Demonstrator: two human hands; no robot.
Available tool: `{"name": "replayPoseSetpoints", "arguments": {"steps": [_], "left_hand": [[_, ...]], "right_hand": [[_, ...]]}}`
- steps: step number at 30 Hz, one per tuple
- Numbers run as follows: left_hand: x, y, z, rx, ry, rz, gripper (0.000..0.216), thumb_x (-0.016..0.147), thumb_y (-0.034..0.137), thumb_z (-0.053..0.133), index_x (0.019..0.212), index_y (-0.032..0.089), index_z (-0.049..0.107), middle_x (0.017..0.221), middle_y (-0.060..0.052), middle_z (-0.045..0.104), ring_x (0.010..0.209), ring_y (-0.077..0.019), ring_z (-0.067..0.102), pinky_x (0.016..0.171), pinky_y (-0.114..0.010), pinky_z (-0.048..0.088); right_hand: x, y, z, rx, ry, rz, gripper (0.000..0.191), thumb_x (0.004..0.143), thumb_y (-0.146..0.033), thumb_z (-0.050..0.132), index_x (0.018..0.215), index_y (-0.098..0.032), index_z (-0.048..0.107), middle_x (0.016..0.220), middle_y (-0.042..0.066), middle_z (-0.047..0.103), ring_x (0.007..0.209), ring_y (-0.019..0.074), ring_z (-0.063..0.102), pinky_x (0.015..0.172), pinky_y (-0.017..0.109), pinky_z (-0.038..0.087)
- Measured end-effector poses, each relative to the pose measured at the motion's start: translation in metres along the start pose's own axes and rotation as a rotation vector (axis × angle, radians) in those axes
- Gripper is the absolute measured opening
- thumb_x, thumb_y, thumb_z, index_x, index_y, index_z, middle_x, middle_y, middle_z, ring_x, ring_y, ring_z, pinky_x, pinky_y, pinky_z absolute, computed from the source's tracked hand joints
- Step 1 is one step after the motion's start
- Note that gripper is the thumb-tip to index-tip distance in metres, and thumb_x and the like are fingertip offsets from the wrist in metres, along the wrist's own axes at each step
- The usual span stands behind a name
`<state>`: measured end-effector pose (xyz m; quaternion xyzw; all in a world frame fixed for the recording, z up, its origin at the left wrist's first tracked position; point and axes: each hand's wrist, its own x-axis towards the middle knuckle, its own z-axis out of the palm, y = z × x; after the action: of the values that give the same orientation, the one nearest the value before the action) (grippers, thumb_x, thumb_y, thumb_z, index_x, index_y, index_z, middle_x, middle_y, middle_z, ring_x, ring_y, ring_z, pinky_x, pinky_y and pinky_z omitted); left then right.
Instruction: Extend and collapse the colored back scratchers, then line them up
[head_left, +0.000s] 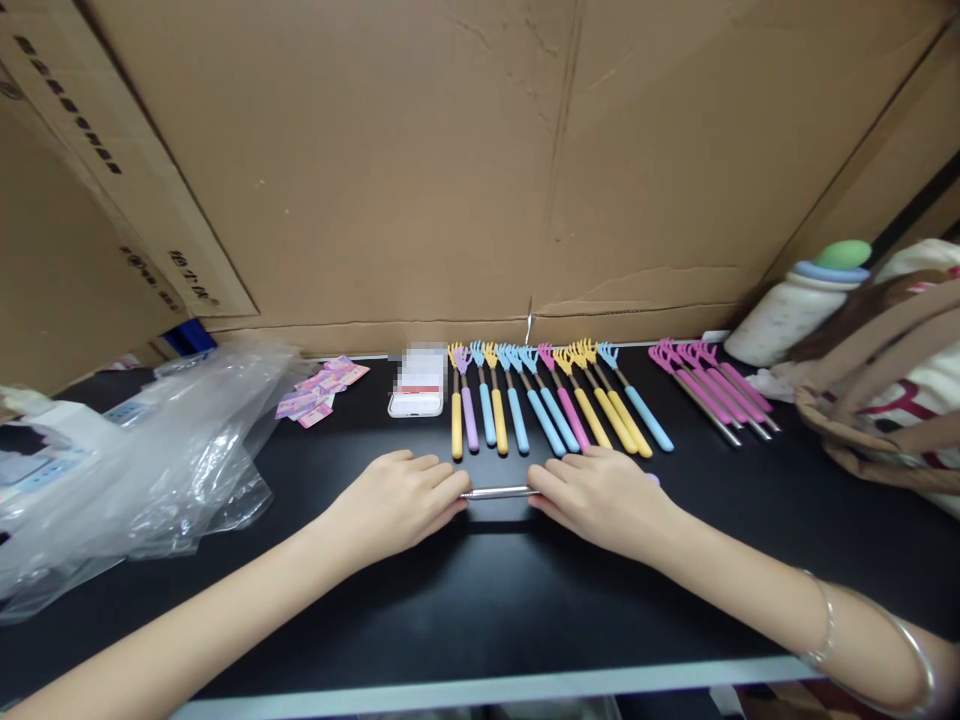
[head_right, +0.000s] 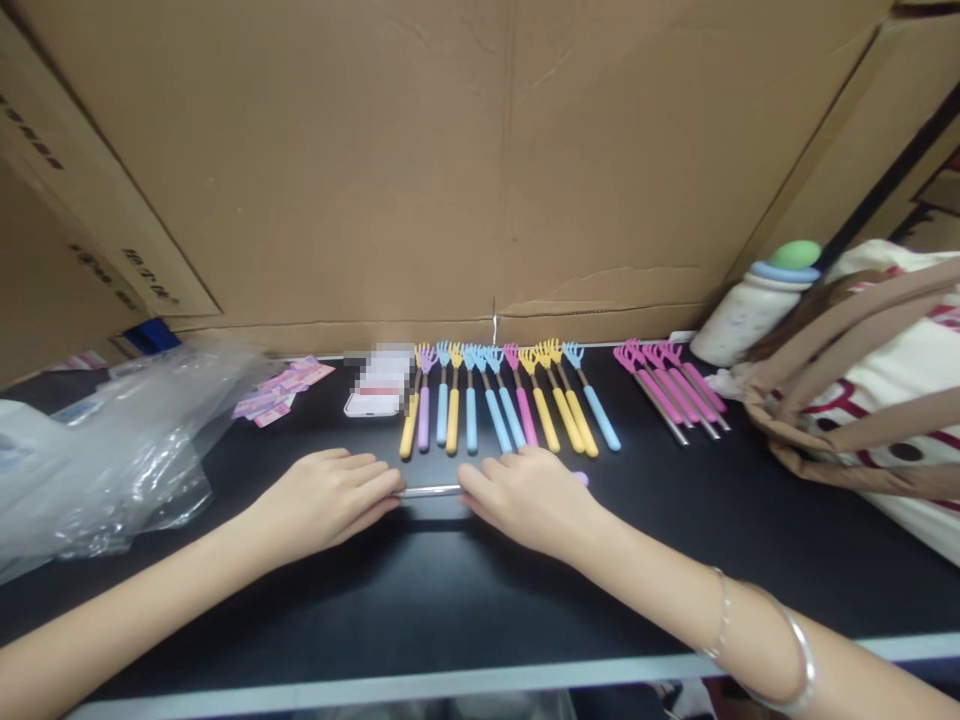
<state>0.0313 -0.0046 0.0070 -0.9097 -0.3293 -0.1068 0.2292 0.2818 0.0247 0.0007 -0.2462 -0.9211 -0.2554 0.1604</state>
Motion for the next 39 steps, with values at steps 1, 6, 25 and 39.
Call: {"name": "replayPoseSetpoints", "arguments": {"steps": [1,6,25,39], "left_hand": [[0.0,-0.002,-0.002,0.0,0.005,-0.006,0.02,0.094,0.026,0.041,0.077,0.02,0.048,0.062,0.004,0.056,0.053,-0.0133,0.051,0.052,-0.028,0.03],[-0.008,-0.027,-0.01,0.06,0.054,-0.025,0.027,0.097,0.027,0.034,0.076,0.021,0.05,0.062,0.002,0.056,0.058,-0.0139,0.053,0.054,-0.027,0.03],[-0.089,-0.101,-0.019,0.324,0.021,-0.107,0.034,0.098,0.031,0.035,0.082,0.023,0.064,0.075,-0.001,0.064,0.075,-0.0166,0.057,0.065,-0.027,0.037],[-0.125,-0.127,-0.021,0.432,0.002,-0.139,0.033,0.097,0.029,0.036,0.077,0.021,0.062,0.071,-0.003,0.062,0.072,-0.0212,0.053,0.07,-0.032,0.037]], "right_hand": [[0.0,0.002,-0.002,-0.011,0.002,-0.004,0.028,0.095,-0.031,0.042,0.071,-0.02,0.053,0.055,-0.003,0.056,0.047,0.0124,0.049,0.055,0.03,0.023],[-0.011,0.032,-0.013,-0.121,0.047,-0.001,0.031,0.096,-0.031,0.04,0.071,-0.02,0.054,0.057,-0.003,0.057,0.051,0.0118,0.049,0.056,0.028,0.025],[-0.092,0.139,-0.02,-0.395,-0.061,0.064,0.034,0.097,-0.035,0.038,0.075,-0.018,0.059,0.07,0.003,0.062,0.068,0.0154,0.056,0.06,0.026,0.032],[-0.124,0.177,-0.018,-0.335,-0.045,0.153,0.04,0.097,-0.036,0.026,0.081,-0.019,0.058,0.067,0.005,0.055,0.063,0.019,0.051,0.058,0.029,0.037]]}}
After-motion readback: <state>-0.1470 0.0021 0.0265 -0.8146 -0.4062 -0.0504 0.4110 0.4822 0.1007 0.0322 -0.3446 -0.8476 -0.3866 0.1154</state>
